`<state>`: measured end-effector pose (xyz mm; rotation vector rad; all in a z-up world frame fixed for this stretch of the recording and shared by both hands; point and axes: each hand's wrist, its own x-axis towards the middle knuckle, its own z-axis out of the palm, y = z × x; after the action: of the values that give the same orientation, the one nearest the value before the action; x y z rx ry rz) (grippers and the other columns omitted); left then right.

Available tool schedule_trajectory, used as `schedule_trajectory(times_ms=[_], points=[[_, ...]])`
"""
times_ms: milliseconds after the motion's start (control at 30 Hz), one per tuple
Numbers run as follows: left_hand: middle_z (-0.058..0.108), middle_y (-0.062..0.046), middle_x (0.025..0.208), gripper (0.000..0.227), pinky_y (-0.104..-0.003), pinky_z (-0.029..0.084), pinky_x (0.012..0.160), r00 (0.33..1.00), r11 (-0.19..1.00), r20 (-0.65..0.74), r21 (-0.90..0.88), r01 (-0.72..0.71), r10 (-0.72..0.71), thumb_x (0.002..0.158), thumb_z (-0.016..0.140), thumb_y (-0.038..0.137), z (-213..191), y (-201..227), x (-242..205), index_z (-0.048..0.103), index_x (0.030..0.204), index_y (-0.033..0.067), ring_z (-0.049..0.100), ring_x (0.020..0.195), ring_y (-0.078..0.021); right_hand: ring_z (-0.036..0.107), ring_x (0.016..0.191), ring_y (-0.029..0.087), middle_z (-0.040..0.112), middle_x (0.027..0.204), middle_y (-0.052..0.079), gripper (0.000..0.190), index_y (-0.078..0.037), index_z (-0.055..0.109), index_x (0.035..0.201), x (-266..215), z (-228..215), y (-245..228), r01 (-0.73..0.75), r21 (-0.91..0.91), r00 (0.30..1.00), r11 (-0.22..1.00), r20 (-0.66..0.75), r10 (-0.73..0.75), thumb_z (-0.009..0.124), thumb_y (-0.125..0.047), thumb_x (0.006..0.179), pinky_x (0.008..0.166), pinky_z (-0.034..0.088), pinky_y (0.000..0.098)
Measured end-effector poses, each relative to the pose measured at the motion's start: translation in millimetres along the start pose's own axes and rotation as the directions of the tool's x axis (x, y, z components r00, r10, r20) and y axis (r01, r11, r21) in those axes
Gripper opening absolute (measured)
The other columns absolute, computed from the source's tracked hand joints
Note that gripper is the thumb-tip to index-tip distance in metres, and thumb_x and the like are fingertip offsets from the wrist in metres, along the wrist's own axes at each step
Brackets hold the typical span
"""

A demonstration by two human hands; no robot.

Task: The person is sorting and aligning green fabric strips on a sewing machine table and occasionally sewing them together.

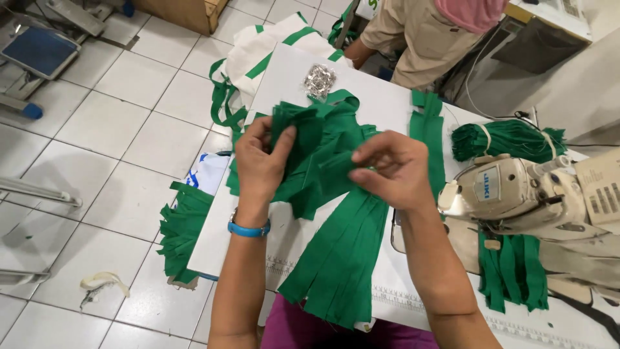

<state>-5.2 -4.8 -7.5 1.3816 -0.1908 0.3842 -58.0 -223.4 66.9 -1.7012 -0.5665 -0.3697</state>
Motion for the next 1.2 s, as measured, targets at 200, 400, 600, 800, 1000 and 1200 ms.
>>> schedule_trajectory(times_ms=[200, 400, 600, 800, 1000, 1200], points=[[0.071, -0.001, 0.073, 0.012, -0.022, 0.055, 0.060, 0.982, 0.945, 0.116, -0.274, 0.176, -0.149, 0.098, 0.071, 0.018, 13, -17, -6, 0.069, 0.105, 0.0077, 0.065, 0.066, -0.0067, 0.068, 0.065, 0.014, 0.065, 0.078, 0.007, 0.016, -0.001, 0.071, 0.101, 21, 39, 10, 0.046, -0.301, 0.989, 0.952, -0.122, -0.087, 0.078, 0.006, 0.088, 0.054, 0.059, 0.0257], [0.071, 0.000, 0.075, 0.029, -0.021, 0.056, 0.063, 0.978, 0.956, 0.165, -0.241, 0.166, -0.129, 0.090, 0.083, 0.023, 5, 0, -5, 0.068, 0.111, 0.0093, 0.065, 0.070, -0.0034, 0.069, 0.065, 0.020, 0.064, 0.078, 0.005, 0.018, -0.009, 0.073, 0.092, 27, 46, 17, 0.111, -0.561, 0.974, 0.820, -0.105, -0.203, 0.077, 0.006, 0.083, 0.051, 0.060, 0.0274], [0.077, -0.006, 0.089, 0.047, -0.027, 0.061, 0.075, 0.972, 0.971, 0.230, -0.216, 0.104, -0.053, 0.079, 0.092, 0.016, 14, 23, -7, 0.068, 0.118, 0.0081, 0.070, 0.083, -0.0077, 0.066, 0.060, 0.013, 0.062, 0.074, 0.009, 0.014, -0.003, 0.068, 0.093, 24, 35, 28, -0.085, -0.304, 0.985, 0.949, -0.167, 0.035, 0.076, 0.007, 0.087, 0.050, 0.057, 0.0257], [0.071, -0.002, 0.088, 0.017, -0.025, 0.056, 0.073, 0.994, 0.995, -0.111, -0.097, -0.014, 0.003, 0.092, 0.077, 0.011, -4, -12, -1, 0.070, 0.108, 0.0089, 0.066, 0.083, -0.0081, 0.067, 0.058, 0.016, 0.065, 0.077, 0.012, 0.017, -0.003, 0.065, 0.107, 26, 2, 66, -0.183, -0.238, 0.978, 0.954, -0.147, 0.151, 0.076, -0.003, 0.094, 0.054, 0.054, 0.0271], [0.067, 0.000, 0.077, 0.012, -0.017, 0.053, 0.064, 0.877, 0.988, -0.470, -0.055, -0.146, 0.104, 0.099, 0.075, 0.011, -38, -7, 14, 0.064, 0.106, 0.0113, 0.065, 0.069, -0.0036, 0.071, 0.068, 0.029, 0.072, 0.074, 0.012, 0.042, -0.014, 0.066, 0.129, 23, -14, 106, -0.460, -0.609, 0.833, 0.646, -0.045, 0.551, 0.044, -0.044, 0.108, 0.072, 0.054, 0.0450], [0.068, 0.006, 0.082, 0.013, -0.018, 0.052, 0.069, 0.932, 0.995, -0.361, -0.076, -0.060, 0.029, 0.096, 0.078, 0.016, -23, -20, 15, 0.067, 0.103, 0.0148, 0.064, 0.077, -0.0013, 0.069, 0.072, 0.030, 0.071, 0.072, 0.011, 0.021, -0.009, 0.077, 0.089, 8, -8, 133, -0.376, -0.645, 0.914, 0.665, -0.141, 0.380, 0.078, -0.030, 0.087, 0.069, 0.054, 0.0397]])
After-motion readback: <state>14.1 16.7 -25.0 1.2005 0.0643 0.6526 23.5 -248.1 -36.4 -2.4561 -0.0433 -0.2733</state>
